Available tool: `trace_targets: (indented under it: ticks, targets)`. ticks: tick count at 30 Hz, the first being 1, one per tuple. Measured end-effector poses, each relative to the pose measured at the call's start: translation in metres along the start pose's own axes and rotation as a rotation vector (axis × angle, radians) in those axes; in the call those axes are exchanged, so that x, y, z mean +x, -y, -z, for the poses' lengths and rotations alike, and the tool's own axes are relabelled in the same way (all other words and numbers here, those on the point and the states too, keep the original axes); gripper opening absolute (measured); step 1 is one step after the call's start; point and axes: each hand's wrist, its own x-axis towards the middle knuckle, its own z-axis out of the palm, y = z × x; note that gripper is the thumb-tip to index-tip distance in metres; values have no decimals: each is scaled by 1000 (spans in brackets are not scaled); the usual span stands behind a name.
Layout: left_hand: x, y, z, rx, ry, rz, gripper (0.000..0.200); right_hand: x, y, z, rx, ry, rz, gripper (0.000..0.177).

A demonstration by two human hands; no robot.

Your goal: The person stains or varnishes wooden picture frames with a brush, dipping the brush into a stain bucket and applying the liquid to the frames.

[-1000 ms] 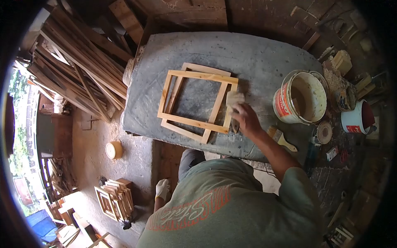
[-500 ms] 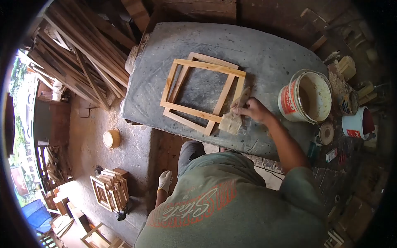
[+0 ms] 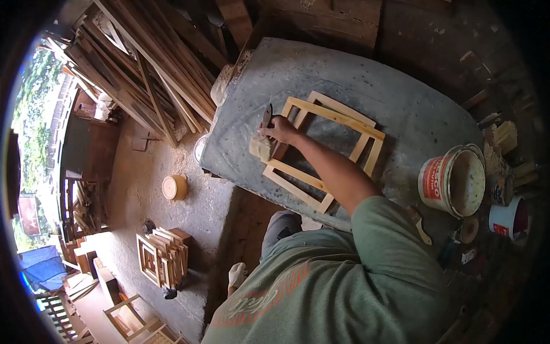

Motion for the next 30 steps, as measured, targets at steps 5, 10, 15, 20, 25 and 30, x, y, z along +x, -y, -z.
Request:
trace_targets:
  ticks: [5,10,15,20,25,30]
  targets:
    - [20,15,-8,2,57,12,28,-2,-7,8,-135,-309,95,30]
    - [30,-119,-46,183,-29,-727,29,-66,8,139,-81,-806,165,27]
    - [-51,-311,-144,454,244,-1118,27,-163,-5,207,-271,-1069,153,20]
    - [-79,-362,-241,871,387,-1738,51,-294,109,221,-23,-1177,316,27]
    - [-71,-354,-273,1096,455,-1807,35,-440,227,236,-181,-1450,307,33]
    - [-67,-358,-275,1194,467,-1771,22,-515,203,258,-264,-1507,182,42]
